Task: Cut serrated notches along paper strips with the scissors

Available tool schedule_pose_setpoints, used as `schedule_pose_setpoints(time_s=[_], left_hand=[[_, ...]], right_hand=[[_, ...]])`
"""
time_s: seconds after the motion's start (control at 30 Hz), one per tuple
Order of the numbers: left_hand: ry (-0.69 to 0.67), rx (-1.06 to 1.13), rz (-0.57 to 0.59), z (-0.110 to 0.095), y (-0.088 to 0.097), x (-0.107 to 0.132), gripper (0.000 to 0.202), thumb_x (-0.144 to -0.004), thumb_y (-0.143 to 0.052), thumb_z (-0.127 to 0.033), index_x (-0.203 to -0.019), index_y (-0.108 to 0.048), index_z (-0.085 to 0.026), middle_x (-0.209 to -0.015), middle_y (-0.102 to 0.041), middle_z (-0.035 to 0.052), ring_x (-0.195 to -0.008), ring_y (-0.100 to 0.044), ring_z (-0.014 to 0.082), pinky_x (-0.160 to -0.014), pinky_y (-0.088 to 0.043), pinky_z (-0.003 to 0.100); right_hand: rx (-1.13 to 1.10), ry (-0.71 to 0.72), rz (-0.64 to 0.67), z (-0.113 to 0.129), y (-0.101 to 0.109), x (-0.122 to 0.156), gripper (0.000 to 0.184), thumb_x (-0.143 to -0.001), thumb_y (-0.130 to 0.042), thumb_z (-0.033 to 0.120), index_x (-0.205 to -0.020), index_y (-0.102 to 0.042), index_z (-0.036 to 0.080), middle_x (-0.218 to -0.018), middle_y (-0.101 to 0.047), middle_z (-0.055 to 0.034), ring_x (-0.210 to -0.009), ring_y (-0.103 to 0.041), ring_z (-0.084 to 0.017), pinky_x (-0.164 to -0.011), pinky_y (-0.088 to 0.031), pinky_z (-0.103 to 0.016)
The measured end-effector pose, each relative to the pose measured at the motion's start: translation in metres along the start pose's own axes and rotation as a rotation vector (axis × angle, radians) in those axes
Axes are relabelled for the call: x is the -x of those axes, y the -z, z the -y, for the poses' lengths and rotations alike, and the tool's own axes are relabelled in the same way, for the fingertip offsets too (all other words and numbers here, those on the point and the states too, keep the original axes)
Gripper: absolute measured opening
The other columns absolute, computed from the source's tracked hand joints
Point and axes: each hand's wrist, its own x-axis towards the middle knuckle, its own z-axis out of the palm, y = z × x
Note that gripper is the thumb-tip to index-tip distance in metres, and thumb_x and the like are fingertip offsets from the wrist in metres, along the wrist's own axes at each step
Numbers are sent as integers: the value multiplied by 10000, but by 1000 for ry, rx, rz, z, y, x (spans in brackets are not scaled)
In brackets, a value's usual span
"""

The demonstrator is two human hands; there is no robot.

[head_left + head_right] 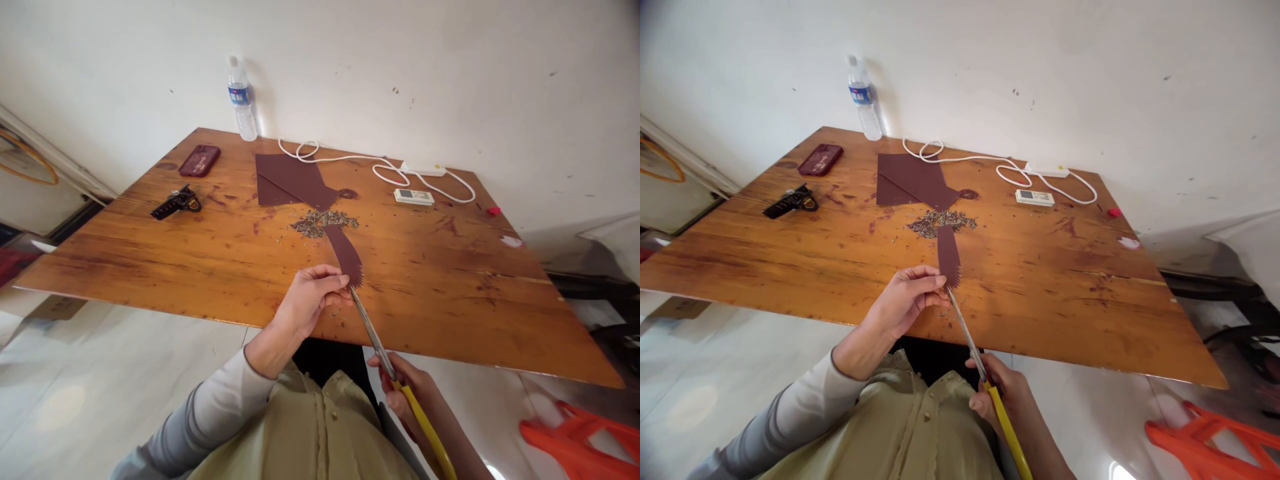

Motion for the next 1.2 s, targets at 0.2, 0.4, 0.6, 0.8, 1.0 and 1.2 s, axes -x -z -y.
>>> schedule_pose_setpoints(time_s=[0.2,0.4,0.6,0.8,1.0,1.2], left_hand=[[-73,77,-51,8,-7,0,221,-573,-864,-236,-656,-687,-134,-582,-645,-3,-518,-606,104,-574,-532,237],[-138,113,-118,14,-14,0,184,-596,-836,-229,-608,-671,-149,-553,-622,-20,-527,-574,86,-570,-474,214],[-156,128,-171,17,-17,1,199,-602,-831,-232,-595,-644,-166,-556,-620,-25,-551,-564,82,-597,-440,206],[-165,126,-153,17,-19,3,217,-606,-835,-250,-592,-633,-170,-557,-613,-26,-555,-565,89,-611,-441,221],[-136,166,-128,17,-19,4,225,-625,-839,-255,-628,-632,-167,-592,-622,-24,-557,-578,92,-617,-464,224],[-149,171,-111,12,-14,2,207,-622,-843,-229,-642,-649,-160,-631,-630,-21,-594,-610,101,-658,-507,237]], right_hand=[[-249,30,84,7,-15,3,703,-856,-532,779,-1209,-596,175,-595,-437,63,-448,-306,-109,-429,-246,-247],[-151,-12,-1,4,-22,2,587,-892,-570,682,-1185,-626,177,-693,-490,30,-467,-338,-107,-412,-269,-223],[-45,-15,-61,4,-22,1,489,-892,-590,613,-1133,-649,192,-689,-530,21,-477,-397,-131,-433,-315,-232],[-27,-51,-104,7,-24,2,412,-893,-599,572,-1052,-670,199,-642,-464,44,-490,-380,-137,-441,-301,-235],[8,-21,-138,2,-23,3,357,-875,-627,523,-1023,-679,202,-634,-491,45,-502,-416,-146,-487,-343,-246],[-43,-13,-64,3,-15,0,543,-856,-604,667,-1083,-660,177,-662,-528,22,-541,-465,-165,-517,-403,-262]])
